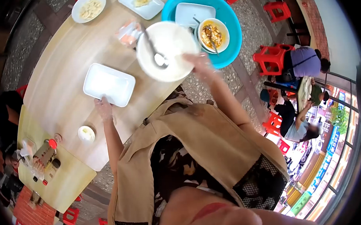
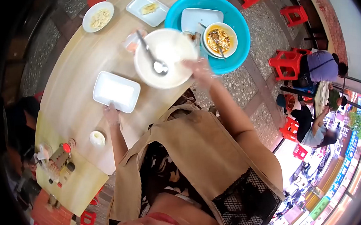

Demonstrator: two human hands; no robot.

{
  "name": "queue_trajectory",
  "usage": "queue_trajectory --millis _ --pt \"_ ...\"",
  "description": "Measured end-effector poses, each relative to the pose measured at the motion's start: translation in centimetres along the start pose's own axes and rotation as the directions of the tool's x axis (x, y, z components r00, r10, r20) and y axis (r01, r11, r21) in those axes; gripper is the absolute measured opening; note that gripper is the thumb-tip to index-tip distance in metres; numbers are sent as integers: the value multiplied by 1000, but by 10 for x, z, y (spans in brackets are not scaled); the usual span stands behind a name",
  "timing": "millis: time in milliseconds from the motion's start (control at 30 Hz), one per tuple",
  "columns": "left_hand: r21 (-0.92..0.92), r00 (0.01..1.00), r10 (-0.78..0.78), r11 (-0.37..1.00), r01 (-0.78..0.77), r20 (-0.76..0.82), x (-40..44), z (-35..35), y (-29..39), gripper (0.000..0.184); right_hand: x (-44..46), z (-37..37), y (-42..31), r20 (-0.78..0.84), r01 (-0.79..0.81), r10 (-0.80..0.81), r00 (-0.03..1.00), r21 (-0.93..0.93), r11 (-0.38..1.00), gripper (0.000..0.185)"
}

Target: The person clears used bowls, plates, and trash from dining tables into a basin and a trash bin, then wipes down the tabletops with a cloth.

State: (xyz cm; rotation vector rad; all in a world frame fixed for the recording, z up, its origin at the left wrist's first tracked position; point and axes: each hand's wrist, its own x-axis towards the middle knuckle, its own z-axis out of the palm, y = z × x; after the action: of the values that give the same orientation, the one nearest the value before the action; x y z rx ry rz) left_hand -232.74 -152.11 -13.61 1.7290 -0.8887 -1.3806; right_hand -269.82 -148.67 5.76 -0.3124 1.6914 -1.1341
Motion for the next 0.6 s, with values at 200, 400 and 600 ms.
queue_trajectory --millis 200,400,600 --pt "103 947 280 949 -298 156 -22 99 56 19 100 -153 -20 -338 66 -213 917 -398 915 32" --pt "430 824 464 703 -566 327 -47 221 167 16 187 -252 12 -365 -153 -143 920 -671 726 46" --pt "707 661 554 171 -686 507 -33 326 216 9 127 -199 -61 -451 10 -589 671 -788 616 41"
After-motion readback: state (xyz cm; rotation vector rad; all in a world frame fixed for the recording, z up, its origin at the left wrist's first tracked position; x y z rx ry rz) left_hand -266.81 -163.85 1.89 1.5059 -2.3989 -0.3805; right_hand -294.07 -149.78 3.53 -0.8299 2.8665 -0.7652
